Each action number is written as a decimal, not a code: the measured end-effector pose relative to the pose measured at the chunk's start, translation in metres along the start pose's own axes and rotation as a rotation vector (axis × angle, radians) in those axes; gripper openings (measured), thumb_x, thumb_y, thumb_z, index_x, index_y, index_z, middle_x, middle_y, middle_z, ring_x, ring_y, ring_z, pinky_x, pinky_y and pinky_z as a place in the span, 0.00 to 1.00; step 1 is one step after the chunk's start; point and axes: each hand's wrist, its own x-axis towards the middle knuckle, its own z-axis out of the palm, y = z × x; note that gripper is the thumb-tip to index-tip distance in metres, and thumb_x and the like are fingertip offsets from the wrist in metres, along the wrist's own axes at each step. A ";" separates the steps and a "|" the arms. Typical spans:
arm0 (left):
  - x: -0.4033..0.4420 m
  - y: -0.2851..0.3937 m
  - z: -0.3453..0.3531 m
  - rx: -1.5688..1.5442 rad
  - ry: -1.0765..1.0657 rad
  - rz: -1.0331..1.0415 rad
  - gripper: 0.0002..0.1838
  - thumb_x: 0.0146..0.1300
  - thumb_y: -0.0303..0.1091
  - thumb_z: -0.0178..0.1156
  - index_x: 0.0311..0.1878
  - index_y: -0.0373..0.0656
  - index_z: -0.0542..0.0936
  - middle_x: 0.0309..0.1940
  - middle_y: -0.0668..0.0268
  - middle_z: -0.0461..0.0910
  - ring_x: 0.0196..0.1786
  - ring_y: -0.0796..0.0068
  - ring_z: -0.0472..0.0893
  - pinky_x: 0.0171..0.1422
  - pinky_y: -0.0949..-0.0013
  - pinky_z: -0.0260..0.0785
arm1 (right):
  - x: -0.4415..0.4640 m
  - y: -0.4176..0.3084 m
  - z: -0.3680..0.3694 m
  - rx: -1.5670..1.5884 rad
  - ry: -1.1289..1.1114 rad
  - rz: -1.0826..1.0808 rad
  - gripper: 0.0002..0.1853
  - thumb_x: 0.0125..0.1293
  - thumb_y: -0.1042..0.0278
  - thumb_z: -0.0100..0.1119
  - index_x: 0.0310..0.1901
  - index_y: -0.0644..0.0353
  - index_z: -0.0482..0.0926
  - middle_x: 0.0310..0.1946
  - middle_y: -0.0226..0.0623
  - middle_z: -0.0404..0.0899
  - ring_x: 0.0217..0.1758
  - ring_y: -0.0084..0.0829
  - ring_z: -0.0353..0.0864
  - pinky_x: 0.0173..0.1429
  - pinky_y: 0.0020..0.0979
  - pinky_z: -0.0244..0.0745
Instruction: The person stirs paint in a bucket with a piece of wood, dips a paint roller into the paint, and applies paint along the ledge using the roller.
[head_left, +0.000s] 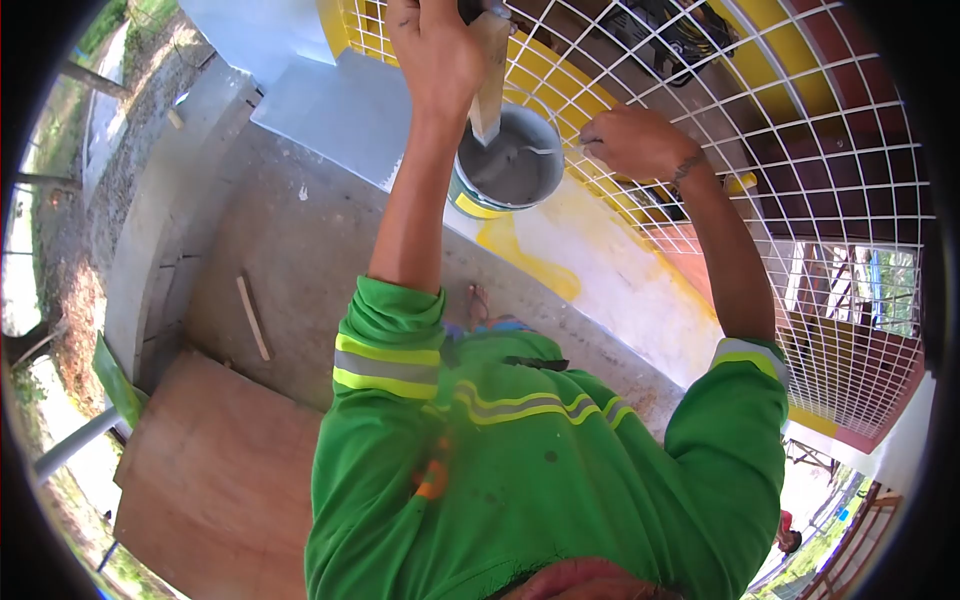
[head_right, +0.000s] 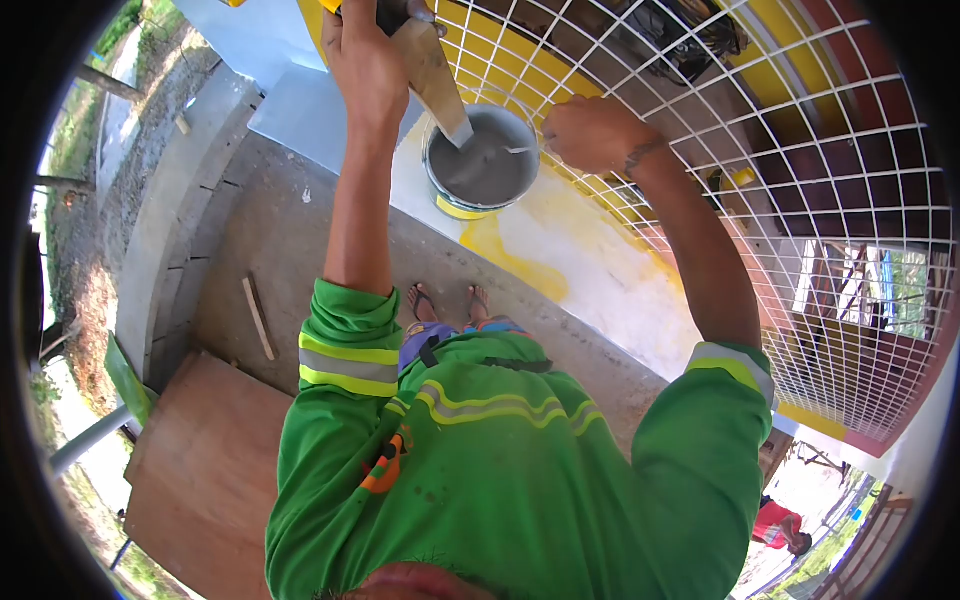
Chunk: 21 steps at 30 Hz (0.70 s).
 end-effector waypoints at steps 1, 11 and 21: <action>-0.001 0.000 0.000 -0.013 -0.006 -0.019 0.26 0.76 0.50 0.48 0.25 0.41 0.75 0.17 0.68 0.72 0.20 0.77 0.71 0.27 0.72 0.63 | 0.006 -0.007 0.014 -0.027 0.036 0.003 0.11 0.65 0.65 0.53 0.40 0.59 0.83 0.38 0.49 0.84 0.49 0.48 0.82 0.55 0.46 0.75; 0.001 0.006 -0.003 -0.039 -0.012 -0.054 0.28 0.76 0.52 0.47 0.24 0.40 0.76 0.17 0.66 0.74 0.21 0.76 0.73 0.27 0.71 0.65 | -0.012 -0.012 0.005 -0.037 0.024 0.054 0.13 0.65 0.64 0.53 0.45 0.57 0.84 0.43 0.44 0.84 0.52 0.45 0.81 0.58 0.44 0.74; 0.014 -0.010 -0.010 -0.012 -0.046 -0.054 0.22 0.75 0.49 0.50 0.35 0.39 0.77 0.23 0.64 0.77 0.25 0.73 0.76 0.30 0.69 0.68 | -0.036 -0.017 0.008 -0.064 0.106 0.115 0.15 0.62 0.65 0.59 0.51 0.56 0.81 0.43 0.39 0.81 0.52 0.43 0.79 0.56 0.43 0.74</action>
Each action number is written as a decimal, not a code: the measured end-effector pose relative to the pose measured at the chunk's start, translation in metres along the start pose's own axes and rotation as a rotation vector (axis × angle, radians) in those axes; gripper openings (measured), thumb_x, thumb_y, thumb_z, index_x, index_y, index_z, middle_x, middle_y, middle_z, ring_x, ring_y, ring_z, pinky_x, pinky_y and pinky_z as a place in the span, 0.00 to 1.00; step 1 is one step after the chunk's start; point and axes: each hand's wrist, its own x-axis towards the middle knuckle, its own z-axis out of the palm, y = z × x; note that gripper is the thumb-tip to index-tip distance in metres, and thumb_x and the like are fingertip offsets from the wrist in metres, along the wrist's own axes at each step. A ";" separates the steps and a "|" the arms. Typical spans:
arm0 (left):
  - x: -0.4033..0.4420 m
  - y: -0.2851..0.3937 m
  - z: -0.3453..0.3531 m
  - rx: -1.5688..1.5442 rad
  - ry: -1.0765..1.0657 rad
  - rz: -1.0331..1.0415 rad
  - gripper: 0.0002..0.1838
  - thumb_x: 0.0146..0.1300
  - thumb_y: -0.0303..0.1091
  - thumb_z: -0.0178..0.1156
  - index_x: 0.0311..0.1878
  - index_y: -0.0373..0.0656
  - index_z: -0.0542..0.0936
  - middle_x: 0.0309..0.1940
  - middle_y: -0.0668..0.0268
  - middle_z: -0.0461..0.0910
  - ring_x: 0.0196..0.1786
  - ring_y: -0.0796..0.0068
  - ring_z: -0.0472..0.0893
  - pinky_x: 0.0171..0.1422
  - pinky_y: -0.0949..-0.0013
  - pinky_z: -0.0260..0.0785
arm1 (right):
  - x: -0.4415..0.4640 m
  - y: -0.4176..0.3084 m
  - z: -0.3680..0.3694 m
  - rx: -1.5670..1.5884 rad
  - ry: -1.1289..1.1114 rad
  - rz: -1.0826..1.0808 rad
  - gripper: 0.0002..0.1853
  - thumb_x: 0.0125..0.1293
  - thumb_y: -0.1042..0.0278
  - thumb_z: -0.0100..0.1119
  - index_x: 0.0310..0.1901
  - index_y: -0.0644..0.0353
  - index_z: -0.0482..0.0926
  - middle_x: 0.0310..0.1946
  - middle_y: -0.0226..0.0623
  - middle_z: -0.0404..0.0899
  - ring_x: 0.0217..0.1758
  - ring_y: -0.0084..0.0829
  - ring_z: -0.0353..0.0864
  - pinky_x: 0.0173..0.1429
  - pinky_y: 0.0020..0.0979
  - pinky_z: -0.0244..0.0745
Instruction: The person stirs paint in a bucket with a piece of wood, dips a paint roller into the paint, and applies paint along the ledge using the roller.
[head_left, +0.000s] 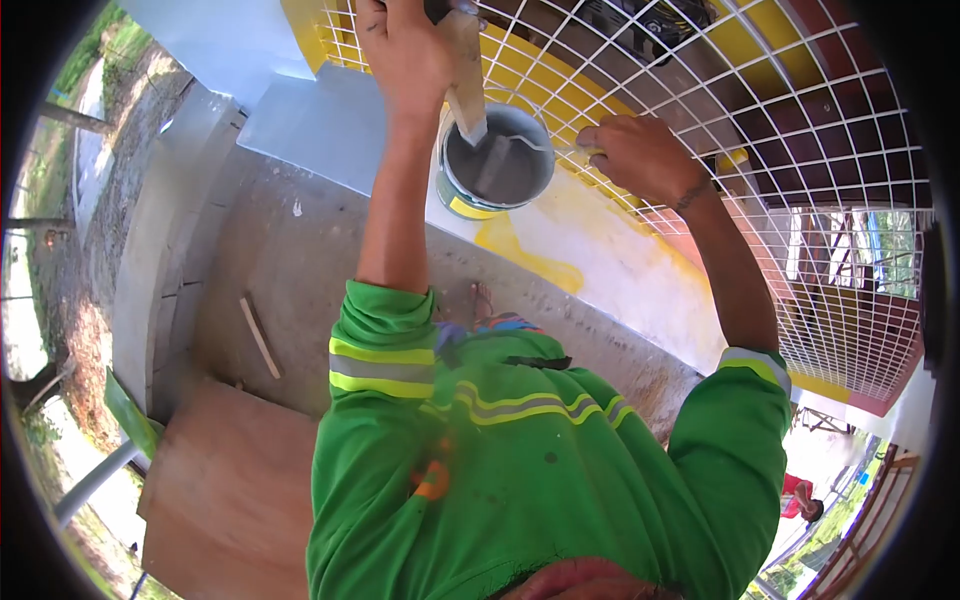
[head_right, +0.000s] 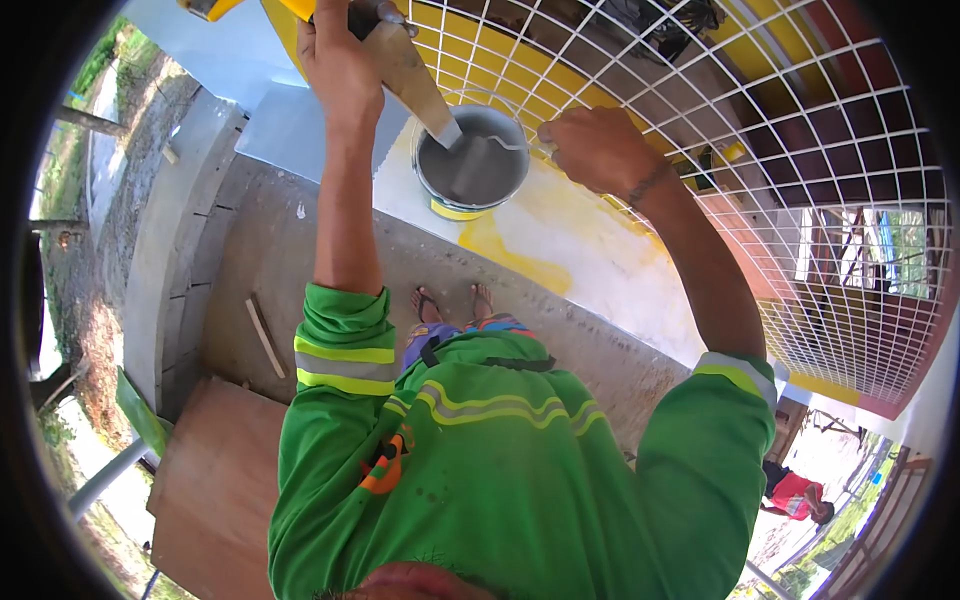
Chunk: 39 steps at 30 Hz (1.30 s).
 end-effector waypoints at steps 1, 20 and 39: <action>0.003 -0.004 -0.006 -0.022 -0.003 -0.010 0.20 0.74 0.48 0.51 0.39 0.38 0.78 0.27 0.62 0.79 0.27 0.71 0.78 0.31 0.67 0.69 | -0.009 0.003 0.006 0.033 0.115 0.010 0.15 0.60 0.68 0.59 0.49 0.56 0.81 0.42 0.39 0.80 0.51 0.43 0.79 0.54 0.43 0.75; -0.044 0.048 -0.123 0.687 0.377 0.246 0.34 0.76 0.49 0.39 0.52 0.14 0.70 0.48 0.36 0.79 0.54 0.48 0.82 0.67 0.55 0.72 | -0.114 -0.038 0.223 1.063 0.794 0.362 0.15 0.63 0.72 0.64 0.51 0.59 0.78 0.36 0.41 0.79 0.38 0.40 0.83 0.41 0.35 0.77; -0.615 -0.073 -0.220 0.578 1.018 -0.504 0.22 0.72 0.54 0.49 0.50 0.41 0.70 0.42 0.55 0.85 0.41 0.63 0.87 0.43 0.68 0.75 | -0.092 0.017 0.291 2.157 -0.147 -0.260 0.20 0.75 0.57 0.48 0.52 0.68 0.76 0.29 0.33 0.75 0.17 0.20 0.68 0.20 0.24 0.64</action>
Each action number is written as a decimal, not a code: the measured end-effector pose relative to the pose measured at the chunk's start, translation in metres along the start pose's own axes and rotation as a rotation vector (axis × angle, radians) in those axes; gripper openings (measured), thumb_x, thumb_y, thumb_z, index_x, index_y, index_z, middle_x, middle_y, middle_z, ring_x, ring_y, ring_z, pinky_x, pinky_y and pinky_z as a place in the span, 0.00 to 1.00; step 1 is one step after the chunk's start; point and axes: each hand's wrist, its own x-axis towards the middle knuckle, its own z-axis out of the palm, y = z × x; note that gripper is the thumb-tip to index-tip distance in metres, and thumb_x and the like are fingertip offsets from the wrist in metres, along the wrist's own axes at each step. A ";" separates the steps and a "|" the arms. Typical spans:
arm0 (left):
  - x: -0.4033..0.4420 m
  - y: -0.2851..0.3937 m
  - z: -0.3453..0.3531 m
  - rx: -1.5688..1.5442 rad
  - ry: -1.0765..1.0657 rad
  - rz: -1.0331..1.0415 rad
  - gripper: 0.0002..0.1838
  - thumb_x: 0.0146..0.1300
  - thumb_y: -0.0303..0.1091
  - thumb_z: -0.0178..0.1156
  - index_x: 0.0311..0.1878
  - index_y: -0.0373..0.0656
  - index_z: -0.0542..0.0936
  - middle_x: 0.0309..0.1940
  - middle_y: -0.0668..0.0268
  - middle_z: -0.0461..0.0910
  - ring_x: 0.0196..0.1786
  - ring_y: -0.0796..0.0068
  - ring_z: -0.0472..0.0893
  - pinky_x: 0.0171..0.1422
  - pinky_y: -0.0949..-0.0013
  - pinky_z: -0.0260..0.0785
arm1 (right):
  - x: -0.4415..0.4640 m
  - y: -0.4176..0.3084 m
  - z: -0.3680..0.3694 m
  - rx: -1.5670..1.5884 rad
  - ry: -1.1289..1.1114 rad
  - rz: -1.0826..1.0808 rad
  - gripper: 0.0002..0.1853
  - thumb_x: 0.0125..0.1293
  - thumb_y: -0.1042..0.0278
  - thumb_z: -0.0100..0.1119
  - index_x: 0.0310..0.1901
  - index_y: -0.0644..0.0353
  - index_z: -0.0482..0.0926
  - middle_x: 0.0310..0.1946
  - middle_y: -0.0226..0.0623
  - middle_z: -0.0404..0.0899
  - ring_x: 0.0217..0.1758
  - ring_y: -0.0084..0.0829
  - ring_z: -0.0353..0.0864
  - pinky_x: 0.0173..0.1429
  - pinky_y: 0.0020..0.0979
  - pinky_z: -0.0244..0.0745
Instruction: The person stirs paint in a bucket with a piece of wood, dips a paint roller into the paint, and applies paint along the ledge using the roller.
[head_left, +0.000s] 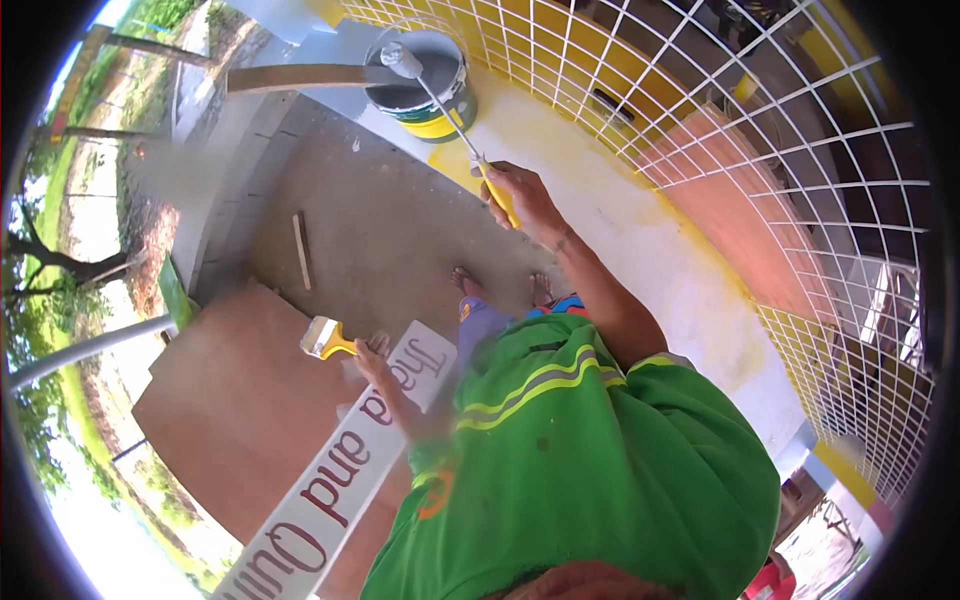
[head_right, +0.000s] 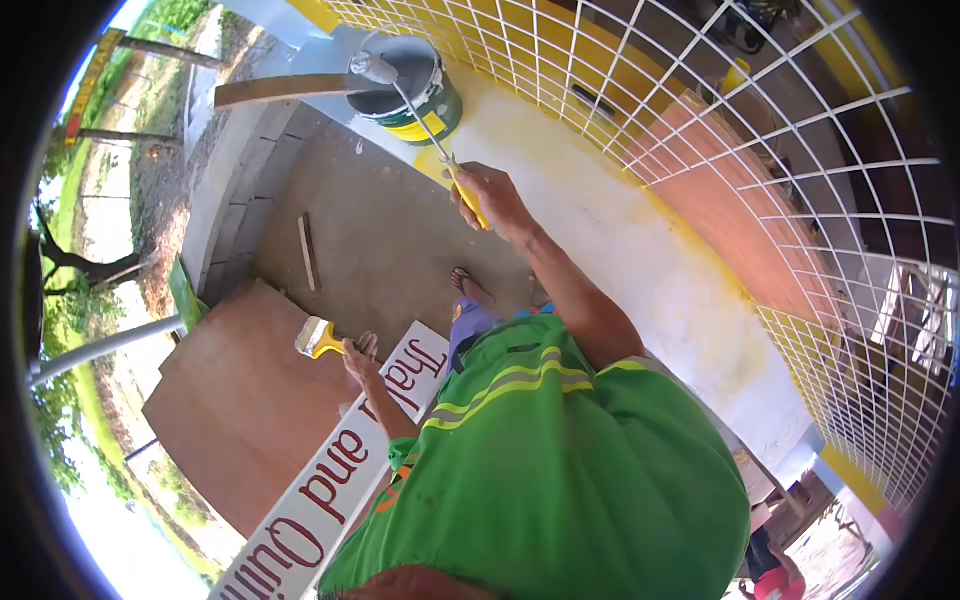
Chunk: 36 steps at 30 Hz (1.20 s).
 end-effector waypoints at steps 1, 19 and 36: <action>0.001 -0.035 -0.022 0.003 -0.038 -0.003 0.22 0.72 0.54 0.49 0.48 0.41 0.70 0.41 0.55 0.85 0.40 0.63 0.87 0.44 0.69 0.75 | 0.006 0.002 -0.002 0.000 -0.009 0.010 0.20 0.74 0.56 0.49 0.52 0.67 0.76 0.29 0.34 0.75 0.17 0.20 0.68 0.20 0.24 0.64; -0.151 -0.199 -0.075 0.093 -0.129 -0.251 0.22 0.72 0.49 0.51 0.46 0.34 0.71 0.35 0.52 0.83 0.33 0.62 0.86 0.36 0.64 0.81 | -0.077 -0.001 -0.037 0.158 -0.150 -0.080 0.25 0.74 0.53 0.45 0.60 0.67 0.69 0.18 0.31 0.65 0.15 0.19 0.62 0.19 0.24 0.60; -0.253 -0.280 -0.120 0.303 -0.304 -0.342 0.23 0.72 0.50 0.53 0.43 0.34 0.75 0.31 0.58 0.84 0.31 0.69 0.86 0.33 0.71 0.75 | -0.276 0.061 -0.218 -0.934 0.388 0.037 0.19 0.70 0.57 0.54 0.54 0.63 0.78 0.26 0.34 0.77 0.21 0.21 0.74 0.24 0.27 0.69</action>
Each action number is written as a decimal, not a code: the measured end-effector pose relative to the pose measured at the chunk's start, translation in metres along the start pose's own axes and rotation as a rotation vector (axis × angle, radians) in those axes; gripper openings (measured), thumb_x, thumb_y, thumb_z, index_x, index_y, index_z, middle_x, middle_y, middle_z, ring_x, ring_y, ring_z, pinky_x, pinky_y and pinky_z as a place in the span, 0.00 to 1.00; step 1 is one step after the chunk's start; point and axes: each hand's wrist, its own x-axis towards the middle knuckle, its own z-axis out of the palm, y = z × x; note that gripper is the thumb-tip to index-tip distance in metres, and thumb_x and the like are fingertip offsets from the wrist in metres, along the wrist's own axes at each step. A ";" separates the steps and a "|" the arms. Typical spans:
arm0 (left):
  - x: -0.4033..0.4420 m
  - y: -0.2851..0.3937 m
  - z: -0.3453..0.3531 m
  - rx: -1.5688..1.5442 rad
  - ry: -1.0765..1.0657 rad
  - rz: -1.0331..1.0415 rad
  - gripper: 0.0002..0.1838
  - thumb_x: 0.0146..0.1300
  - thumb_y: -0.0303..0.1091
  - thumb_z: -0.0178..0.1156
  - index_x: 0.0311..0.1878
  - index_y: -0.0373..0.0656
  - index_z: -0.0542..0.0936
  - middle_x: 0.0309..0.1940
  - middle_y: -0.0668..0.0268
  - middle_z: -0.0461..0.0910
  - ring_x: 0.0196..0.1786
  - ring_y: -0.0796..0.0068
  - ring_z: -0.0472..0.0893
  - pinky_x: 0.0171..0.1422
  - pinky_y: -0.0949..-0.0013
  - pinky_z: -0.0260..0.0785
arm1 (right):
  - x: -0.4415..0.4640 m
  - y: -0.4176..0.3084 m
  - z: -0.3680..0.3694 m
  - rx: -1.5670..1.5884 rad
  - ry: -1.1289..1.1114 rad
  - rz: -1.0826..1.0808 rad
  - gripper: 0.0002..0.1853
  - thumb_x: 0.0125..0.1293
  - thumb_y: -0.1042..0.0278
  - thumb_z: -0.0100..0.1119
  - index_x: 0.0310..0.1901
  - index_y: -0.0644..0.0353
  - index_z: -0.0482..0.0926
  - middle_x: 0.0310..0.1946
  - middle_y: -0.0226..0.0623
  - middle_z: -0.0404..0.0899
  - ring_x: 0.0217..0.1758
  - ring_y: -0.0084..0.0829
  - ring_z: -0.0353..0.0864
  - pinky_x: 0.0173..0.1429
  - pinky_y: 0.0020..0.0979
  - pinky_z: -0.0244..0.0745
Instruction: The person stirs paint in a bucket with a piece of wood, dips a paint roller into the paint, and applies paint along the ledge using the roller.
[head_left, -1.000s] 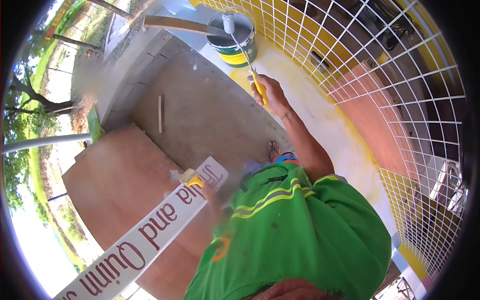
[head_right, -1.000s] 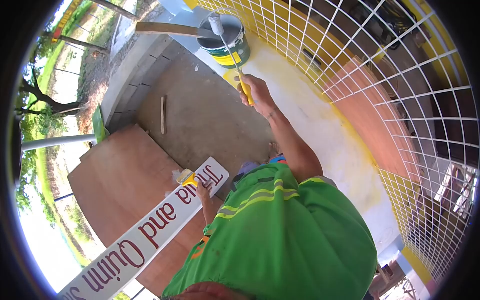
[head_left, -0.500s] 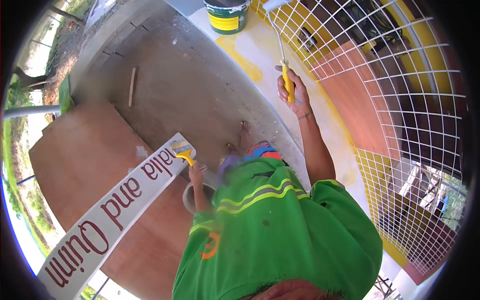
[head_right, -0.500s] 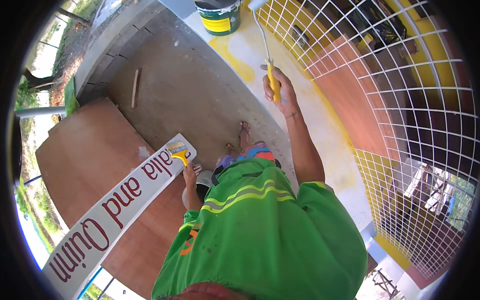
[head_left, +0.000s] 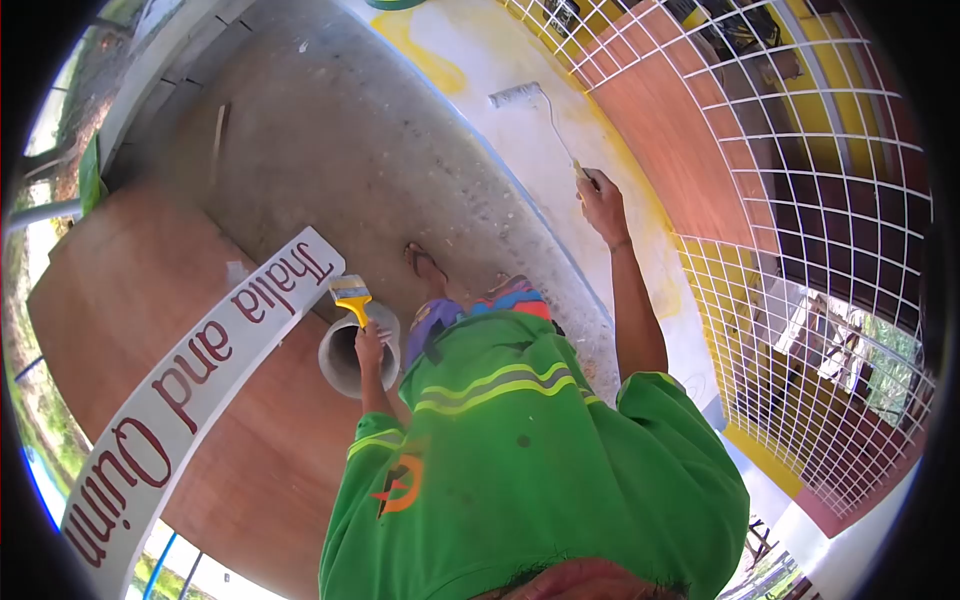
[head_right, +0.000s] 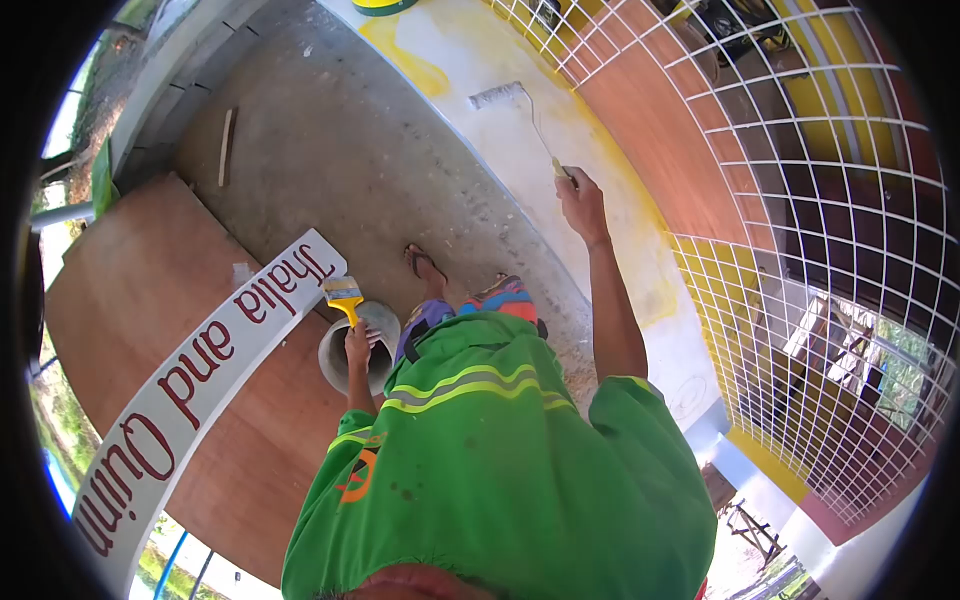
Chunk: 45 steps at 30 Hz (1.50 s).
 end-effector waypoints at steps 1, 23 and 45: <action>-0.009 -0.005 0.001 0.015 0.014 0.009 0.23 0.71 0.50 0.53 0.43 0.34 0.75 0.31 0.58 0.84 0.31 0.69 0.86 0.33 0.71 0.75 | 0.014 0.007 0.002 -0.070 0.000 -0.075 0.20 0.69 0.56 0.55 0.55 0.62 0.77 0.27 0.36 0.78 0.24 0.22 0.77 0.28 0.29 0.73; -0.104 -0.122 0.120 0.118 -0.047 -0.251 0.26 0.71 0.58 0.45 0.51 0.41 0.72 0.44 0.56 0.85 0.45 0.60 0.86 0.50 0.58 0.74 | -0.368 0.297 -0.277 -0.067 0.037 0.435 0.19 0.69 0.66 0.56 0.60 0.60 0.78 0.27 0.25 0.76 0.23 0.14 0.67 0.27 0.20 0.65; -0.071 -0.096 0.079 -0.145 0.091 -0.269 0.22 0.72 0.56 0.47 0.49 0.45 0.70 0.42 0.59 0.85 0.41 0.65 0.86 0.48 0.61 0.72 | 0.135 -0.005 -0.005 -0.388 -0.083 -0.194 0.19 0.65 0.50 0.56 0.49 0.55 0.82 0.40 0.53 0.83 0.46 0.56 0.81 0.51 0.44 0.78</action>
